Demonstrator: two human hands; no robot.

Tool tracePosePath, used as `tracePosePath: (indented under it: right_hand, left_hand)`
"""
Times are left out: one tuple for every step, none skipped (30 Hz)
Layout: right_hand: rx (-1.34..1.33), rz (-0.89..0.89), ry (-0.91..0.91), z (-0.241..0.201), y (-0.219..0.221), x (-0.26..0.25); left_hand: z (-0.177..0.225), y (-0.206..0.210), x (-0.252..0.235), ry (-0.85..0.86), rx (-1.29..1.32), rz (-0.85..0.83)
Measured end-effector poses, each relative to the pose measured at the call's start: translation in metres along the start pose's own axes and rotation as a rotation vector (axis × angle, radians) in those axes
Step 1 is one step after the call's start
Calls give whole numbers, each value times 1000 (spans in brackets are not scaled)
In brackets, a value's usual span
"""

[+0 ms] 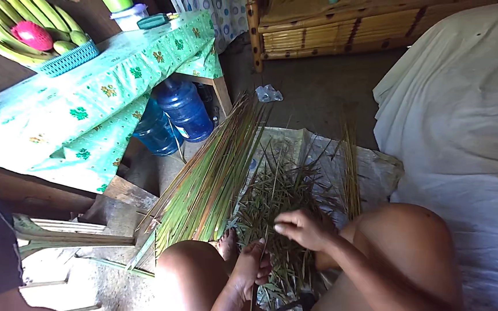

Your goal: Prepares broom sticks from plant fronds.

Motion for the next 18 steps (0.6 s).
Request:
tracePosePath:
  right_hand:
    - [-33, -67, -38, -5, 15, 1]
    - [-35, -95, -52, -8, 25, 0]
    - [-9, -86, -48, -7, 28, 0]
    - [38, -63, -19, -5, 25, -1]
    - [95, -28, 33, -1, 18, -2]
    - [147, 10, 100, 5, 10, -4]
    - [187, 53, 169, 13, 0, -5]
    - [220, 100, 224, 18, -9, -5]
    - [241, 131, 256, 22, -14, -5]
    - [249, 152, 264, 21, -16, -5]
    - [253, 170, 255, 19, -16, -5]
    - [253, 184, 248, 18, -16, -4]
    - [248, 201, 250, 19, -17, -4]
    - [241, 217, 257, 22, -20, -4]
    - [230, 227, 267, 25, -23, -5]
    - [224, 242, 275, 28, -26, -6]
    - [220, 260, 282, 30, -29, -6]
    - [209, 276, 293, 31, -32, -7]
  left_hand:
    - [2, 0, -1, 3, 4, 5]
    - [3, -1, -1, 5, 0, 7]
    - [2, -1, 0, 6, -9, 7]
    - [1, -1, 0, 11, -18, -1]
    - [1, 1, 1, 20, -25, -15]
    - [2, 3, 2, 25, -30, -24]
    - [1, 4, 2, 25, -31, -28]
    - [1, 4, 1, 26, -33, -27]
    - [2, 5, 1, 23, -35, -22]
    - [2, 5, 1, 21, -40, -20]
    - [3, 5, 1, 18, -44, -22]
    - [3, 6, 2, 16, -44, -24]
    - [3, 6, 3, 14, -41, -27]
    - [2, 6, 3, 12, -35, -26]
    - [1, 6, 4, 11, -29, -25]
    - [1, 6, 4, 11, -26, -24]
    - [1, 6, 3, 12, -26, -26]
    - [2, 6, 3, 13, -28, -30]
Point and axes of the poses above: each hand's wrist, its own x-axis away from the middle knuckle, its own y-axis out of the palm, z = x × y, the point moved 9 cm from there along -x, towards the middle knuckle, and after that the axes turned 12 degrees about -z, right-handed, at the moved point
